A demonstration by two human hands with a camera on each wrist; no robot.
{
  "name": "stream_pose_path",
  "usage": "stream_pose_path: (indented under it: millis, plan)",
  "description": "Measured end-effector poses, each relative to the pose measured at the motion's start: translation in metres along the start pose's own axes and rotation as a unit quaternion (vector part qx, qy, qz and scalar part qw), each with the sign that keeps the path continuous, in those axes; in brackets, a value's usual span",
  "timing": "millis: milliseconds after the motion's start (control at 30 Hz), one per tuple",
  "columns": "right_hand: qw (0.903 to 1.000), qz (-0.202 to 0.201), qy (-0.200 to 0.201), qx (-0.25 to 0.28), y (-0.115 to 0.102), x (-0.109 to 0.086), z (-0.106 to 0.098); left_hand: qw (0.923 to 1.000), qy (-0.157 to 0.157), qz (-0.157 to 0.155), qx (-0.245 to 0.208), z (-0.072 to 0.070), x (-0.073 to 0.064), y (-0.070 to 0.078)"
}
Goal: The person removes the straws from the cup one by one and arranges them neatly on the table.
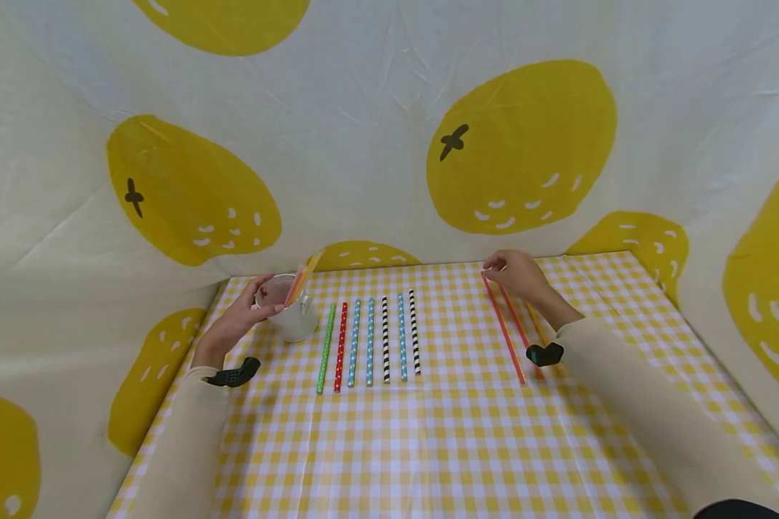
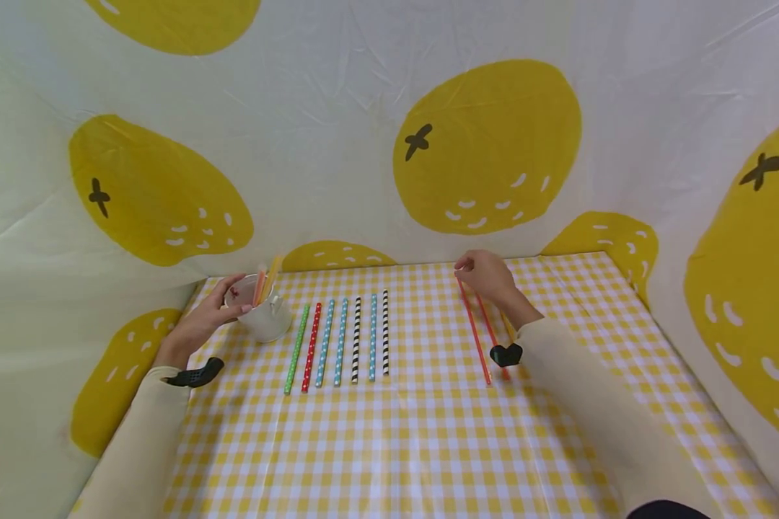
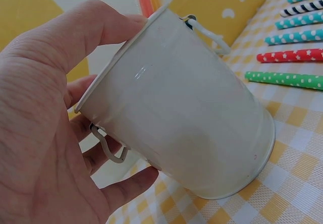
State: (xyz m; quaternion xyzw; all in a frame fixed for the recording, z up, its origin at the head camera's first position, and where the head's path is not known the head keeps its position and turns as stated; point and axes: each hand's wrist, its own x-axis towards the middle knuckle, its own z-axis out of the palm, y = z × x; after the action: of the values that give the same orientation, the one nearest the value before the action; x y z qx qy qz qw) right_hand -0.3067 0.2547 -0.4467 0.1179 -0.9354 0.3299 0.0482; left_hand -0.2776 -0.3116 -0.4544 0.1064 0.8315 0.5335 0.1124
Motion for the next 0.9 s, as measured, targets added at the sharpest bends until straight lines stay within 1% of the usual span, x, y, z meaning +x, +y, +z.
stream_pose_path:
  millis: [367, 733, 900]
  plan:
    - [0.9967, -0.059, -0.016, 0.054, -0.036, 0.017, 0.019, 1.0000, 0.005, 0.006, 0.001, 0.001, 0.001, -0.002]
    - [0.9930, -0.091, -0.020, 0.073, -0.070, 0.033, 0.032, 0.9999, 0.002, 0.009, 0.004, 0.000, 0.000, -0.001]
    - [0.9895, -0.101, -0.029, 0.099, -0.086, 0.035, 0.040, 1.0000, 0.001, 0.006, 0.003, 0.001, 0.000, -0.001]
